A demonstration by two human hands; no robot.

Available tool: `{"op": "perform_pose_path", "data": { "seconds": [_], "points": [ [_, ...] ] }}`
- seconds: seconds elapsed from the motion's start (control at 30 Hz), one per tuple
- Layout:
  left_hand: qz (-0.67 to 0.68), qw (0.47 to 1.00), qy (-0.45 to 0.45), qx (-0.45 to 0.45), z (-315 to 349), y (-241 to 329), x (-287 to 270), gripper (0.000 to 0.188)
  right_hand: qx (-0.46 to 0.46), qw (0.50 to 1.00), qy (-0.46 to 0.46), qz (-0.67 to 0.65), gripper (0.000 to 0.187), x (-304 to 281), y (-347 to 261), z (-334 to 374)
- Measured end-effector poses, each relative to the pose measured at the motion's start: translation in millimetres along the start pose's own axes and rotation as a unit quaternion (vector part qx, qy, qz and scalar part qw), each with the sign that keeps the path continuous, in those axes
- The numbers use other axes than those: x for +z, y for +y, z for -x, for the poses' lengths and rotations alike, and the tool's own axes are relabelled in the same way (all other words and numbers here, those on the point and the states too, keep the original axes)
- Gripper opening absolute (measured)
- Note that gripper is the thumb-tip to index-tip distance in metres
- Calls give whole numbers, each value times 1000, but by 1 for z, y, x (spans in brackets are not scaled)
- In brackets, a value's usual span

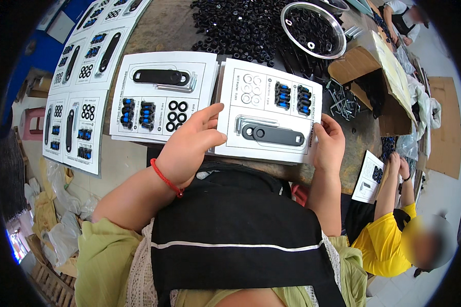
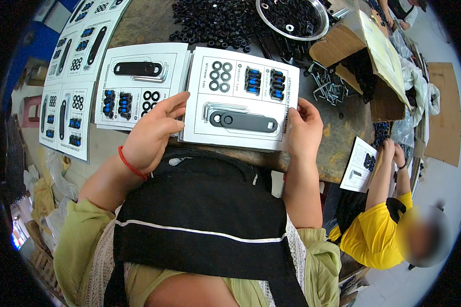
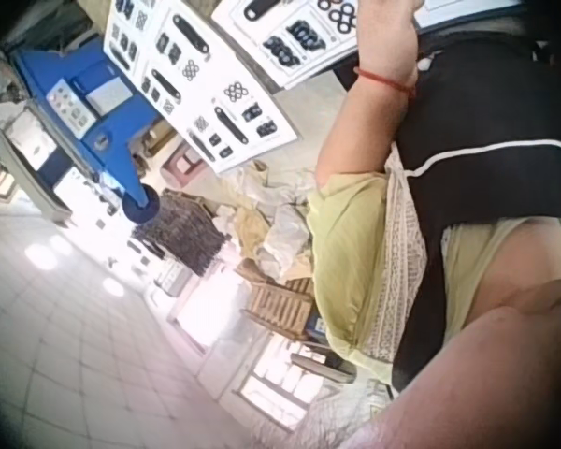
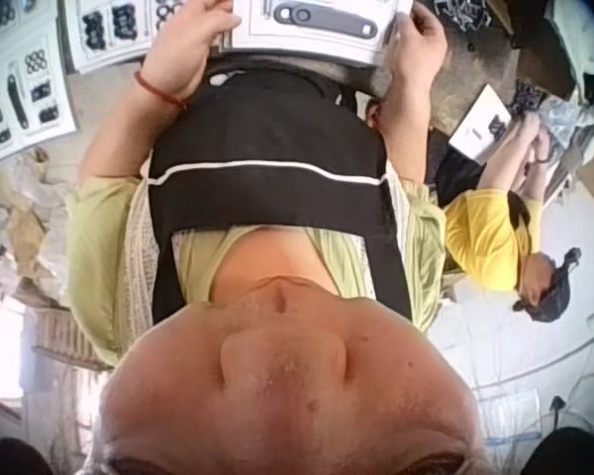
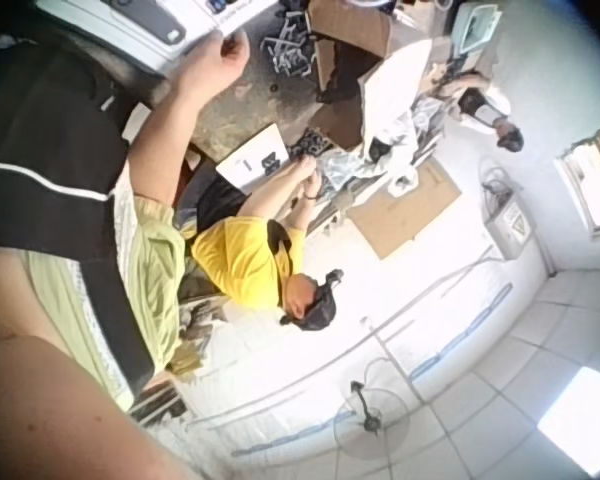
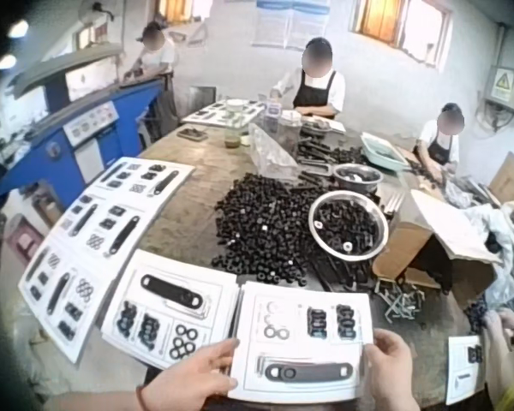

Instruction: The person assembles door lock components by placing black handles, blue cylinders, and black rings onto white cardboard backing cards. They repeatedly pick parts from a metal bowl and arrange them on the cards, then stack the completed cards on the table.

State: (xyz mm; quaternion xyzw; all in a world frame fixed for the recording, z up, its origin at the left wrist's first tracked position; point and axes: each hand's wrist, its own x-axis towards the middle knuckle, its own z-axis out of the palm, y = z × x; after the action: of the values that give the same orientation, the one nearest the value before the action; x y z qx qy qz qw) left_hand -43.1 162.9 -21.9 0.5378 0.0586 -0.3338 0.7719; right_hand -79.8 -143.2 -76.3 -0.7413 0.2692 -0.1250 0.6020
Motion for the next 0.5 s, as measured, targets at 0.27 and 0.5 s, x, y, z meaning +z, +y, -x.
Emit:
{"op": "perform_pose_path", "data": {
  "seconds": [0.27,0.5],
  "points": [
    [-148,989,-23,16,10,12,-2,44,21,999,11,38,30,8,-7,5],
    [-199,979,-34,12,14,9,-3,49,14,999,6,42,33,8,-12,9]
  ]
}}
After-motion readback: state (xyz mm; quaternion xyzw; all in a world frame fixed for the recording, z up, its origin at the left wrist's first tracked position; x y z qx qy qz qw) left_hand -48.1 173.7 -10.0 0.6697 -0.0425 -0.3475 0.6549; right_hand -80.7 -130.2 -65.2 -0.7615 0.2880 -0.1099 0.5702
